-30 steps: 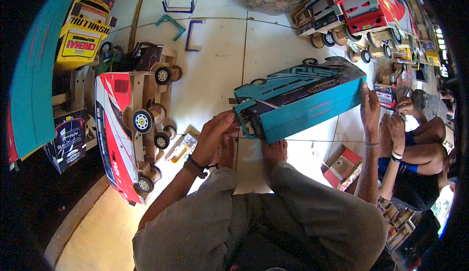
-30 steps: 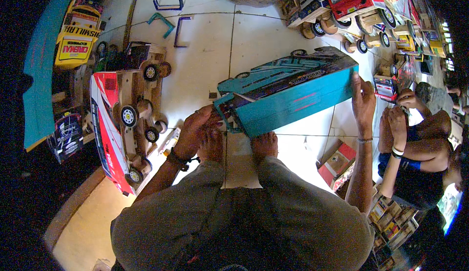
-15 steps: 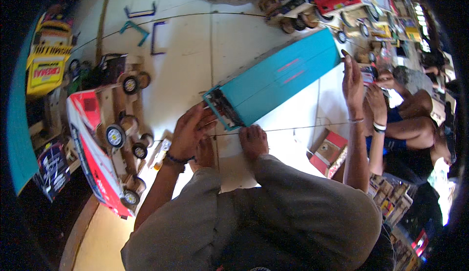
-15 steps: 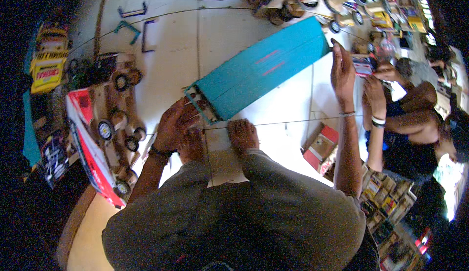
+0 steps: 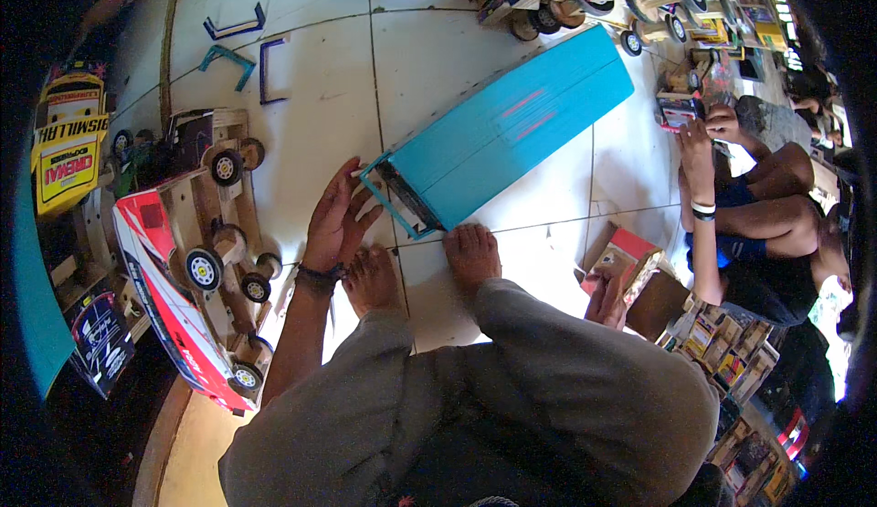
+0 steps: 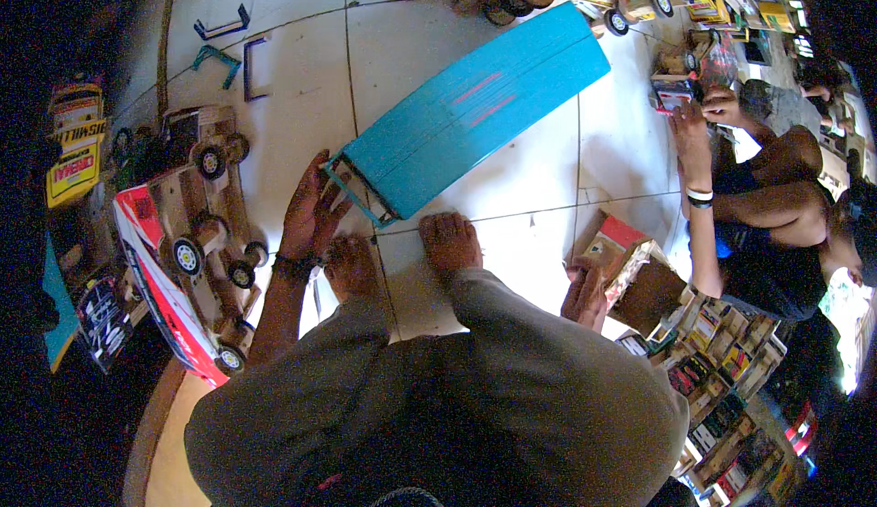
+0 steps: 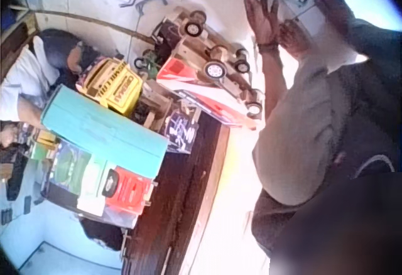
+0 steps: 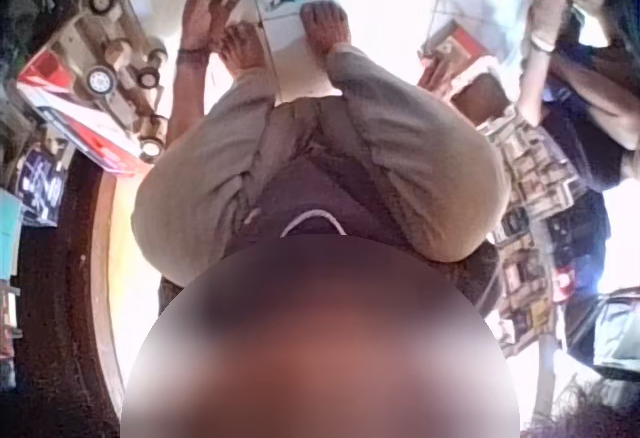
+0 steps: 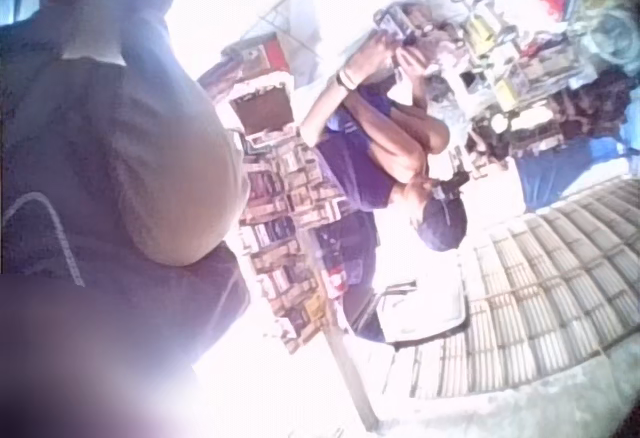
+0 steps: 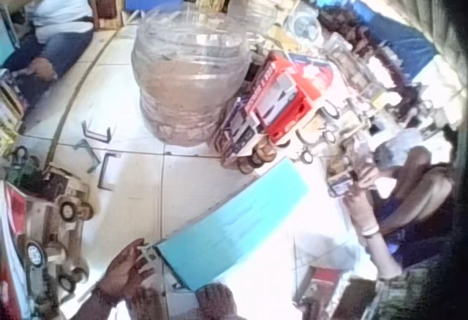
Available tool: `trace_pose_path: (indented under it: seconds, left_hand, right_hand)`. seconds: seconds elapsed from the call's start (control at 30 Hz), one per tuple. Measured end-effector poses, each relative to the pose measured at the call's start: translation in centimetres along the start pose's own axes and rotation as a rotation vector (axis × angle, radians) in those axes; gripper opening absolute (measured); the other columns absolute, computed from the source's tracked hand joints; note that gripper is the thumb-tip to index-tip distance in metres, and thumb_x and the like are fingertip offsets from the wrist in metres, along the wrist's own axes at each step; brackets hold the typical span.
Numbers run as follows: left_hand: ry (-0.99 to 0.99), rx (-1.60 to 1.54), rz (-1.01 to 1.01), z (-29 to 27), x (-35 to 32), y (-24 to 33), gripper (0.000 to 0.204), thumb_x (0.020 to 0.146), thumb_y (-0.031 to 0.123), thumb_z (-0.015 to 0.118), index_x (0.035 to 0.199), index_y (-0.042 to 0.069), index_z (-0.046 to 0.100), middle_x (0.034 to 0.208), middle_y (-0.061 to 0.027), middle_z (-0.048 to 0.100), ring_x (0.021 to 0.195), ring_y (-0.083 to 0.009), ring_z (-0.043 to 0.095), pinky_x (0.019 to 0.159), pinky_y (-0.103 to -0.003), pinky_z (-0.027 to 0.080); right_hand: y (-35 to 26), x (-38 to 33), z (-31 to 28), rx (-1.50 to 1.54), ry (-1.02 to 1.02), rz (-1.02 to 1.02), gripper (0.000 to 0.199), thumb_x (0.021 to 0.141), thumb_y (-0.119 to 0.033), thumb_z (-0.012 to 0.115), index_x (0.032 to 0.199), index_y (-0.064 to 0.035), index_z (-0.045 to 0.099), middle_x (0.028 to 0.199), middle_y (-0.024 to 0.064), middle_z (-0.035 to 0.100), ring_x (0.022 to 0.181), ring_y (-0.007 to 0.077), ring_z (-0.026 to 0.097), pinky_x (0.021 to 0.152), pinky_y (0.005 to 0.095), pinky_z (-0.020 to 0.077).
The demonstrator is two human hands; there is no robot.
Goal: The person sits on the floor and assembles a wooden toy truck. They use a handheld tool to tighten components on the truck body, then apply glue from a bottle to the interior of the truck's cargo area.
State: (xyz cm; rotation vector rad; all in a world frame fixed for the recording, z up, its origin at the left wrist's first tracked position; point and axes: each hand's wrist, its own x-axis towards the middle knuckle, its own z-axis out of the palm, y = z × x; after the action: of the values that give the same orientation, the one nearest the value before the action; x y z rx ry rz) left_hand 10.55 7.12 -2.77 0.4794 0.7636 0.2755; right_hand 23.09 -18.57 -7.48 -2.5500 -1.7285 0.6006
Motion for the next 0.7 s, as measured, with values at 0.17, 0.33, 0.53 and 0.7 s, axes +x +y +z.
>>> trace_pose_path:
  seconds: [0.17, 0.33, 0.53, 0.7]
  left_hand:
    - [-0.078, -0.123, -0.025, -0.6, 1.7, -0.8, 0.044, 0.107, 0.038, 0.051, 0.146, 0.017, 0.047, 0.136, 0.0004, 0.055, 0.122, -0.0183, 0.056, 0.101, -0.043, 0.051]
    - [-0.088, -0.220, -0.019, -1.1, 2.4, -2.1, 0.036, 0.106, 0.040, 0.054, 0.134, 0.016, 0.055, 0.123, 0.0010, 0.060, 0.114, -0.0169, 0.058, 0.095, -0.042, 0.053]
    - [-0.167, -0.308, -0.010, -1.2, 3.3, -2.6, 0.026, 0.105, 0.038, 0.057, 0.120, 0.017, 0.062, 0.113, 0.0001, 0.068, 0.107, -0.0165, 0.064, 0.090, -0.039, 0.054]
    - [-0.176, -0.335, -0.068, -1.4, 3.1, -2.4, 0.028, 0.106, 0.039, 0.054, 0.122, 0.017, 0.062, 0.117, -0.0006, 0.067, 0.110, -0.0168, 0.064, 0.093, -0.041, 0.054]
  right_hand:
    - [0.7, -0.4, 1.3, -0.011, -0.029, 0.019, 0.034, 0.091, -0.018, 0.051, 0.124, -0.0095, 0.054, 0.118, 0.0132, 0.061, 0.114, 0.0348, 0.056, 0.095, 0.0496, 0.0463]
    - [-0.1, 0.1, 1.4, 0.058, 0.150, 0.027, 0.029, 0.090, -0.018, 0.052, 0.116, -0.0087, 0.059, 0.113, 0.0128, 0.062, 0.110, 0.0356, 0.058, 0.089, 0.0510, 0.0482]
    - [0.5, -0.1, 2.1, -0.119, 0.093, -0.049, 0.036, 0.088, -0.018, 0.053, 0.121, -0.0093, 0.060, 0.114, 0.0132, 0.062, 0.108, 0.0365, 0.058, 0.087, 0.0519, 0.0490]
    - [0.0, -0.3, 1.2, 0.015, 0.006, 0.060, 0.038, 0.091, -0.021, 0.051, 0.127, -0.0102, 0.058, 0.119, 0.0134, 0.061, 0.115, 0.0373, 0.055, 0.094, 0.0537, 0.0458]
